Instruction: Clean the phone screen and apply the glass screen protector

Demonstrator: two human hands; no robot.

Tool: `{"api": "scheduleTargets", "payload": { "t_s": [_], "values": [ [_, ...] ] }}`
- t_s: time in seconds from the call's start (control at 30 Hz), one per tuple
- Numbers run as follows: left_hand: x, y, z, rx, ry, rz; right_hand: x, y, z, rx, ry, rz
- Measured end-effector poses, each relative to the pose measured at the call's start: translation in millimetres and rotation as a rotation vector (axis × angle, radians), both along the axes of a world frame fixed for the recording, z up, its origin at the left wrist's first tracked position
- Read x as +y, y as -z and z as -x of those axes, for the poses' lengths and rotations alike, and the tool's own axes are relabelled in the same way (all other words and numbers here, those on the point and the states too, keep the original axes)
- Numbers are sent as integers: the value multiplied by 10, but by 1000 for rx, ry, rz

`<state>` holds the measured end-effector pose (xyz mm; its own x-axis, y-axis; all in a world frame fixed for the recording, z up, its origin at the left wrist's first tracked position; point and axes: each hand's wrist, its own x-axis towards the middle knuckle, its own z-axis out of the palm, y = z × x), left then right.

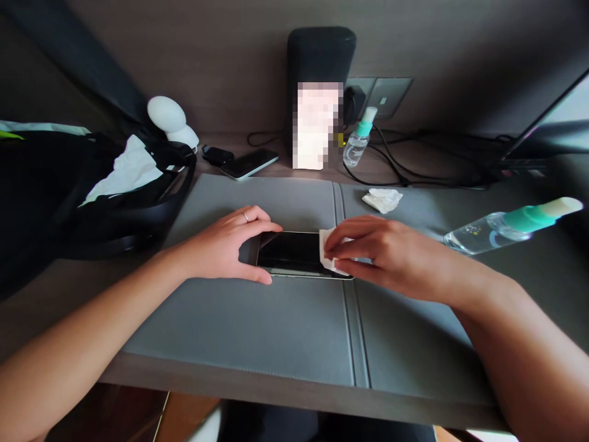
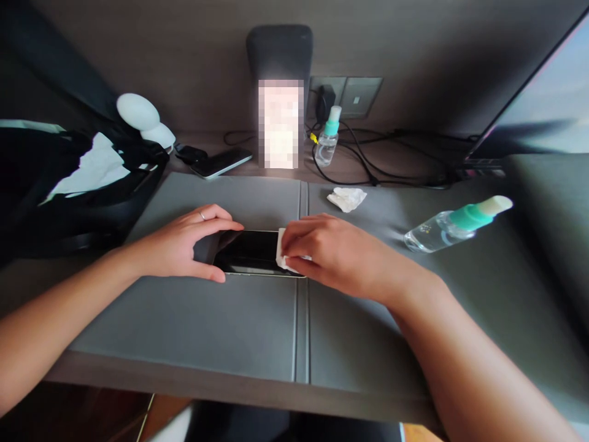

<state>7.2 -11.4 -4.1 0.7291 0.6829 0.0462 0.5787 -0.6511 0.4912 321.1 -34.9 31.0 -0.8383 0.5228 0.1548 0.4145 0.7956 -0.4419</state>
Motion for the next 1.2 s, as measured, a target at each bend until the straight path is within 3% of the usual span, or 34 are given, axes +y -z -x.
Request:
{"api": "scheduleTargets", "payload": {
  "t_s": [0.27,0.5,0.63,0.9,1.07,1.2],
  "values": [
    [-15,1,1,14,-3,-9,-6,165,288,28,64,-193],
    [16,24,34,-44,19,-4,175,79,-267,-16,209,-142],
    [17,35,42,-53,23,-16,165,76,-377,-41,340,-246],
    [14,20,54,-43,47,-40,50,48,-309,-196,322,-180],
    [11,-7,48,-35,34,-39,-27,-1,-148,-20,345,-286],
    [19,-5,44,-37,38,-29,-199,-86,70,197,162,-225]
  ]
}}
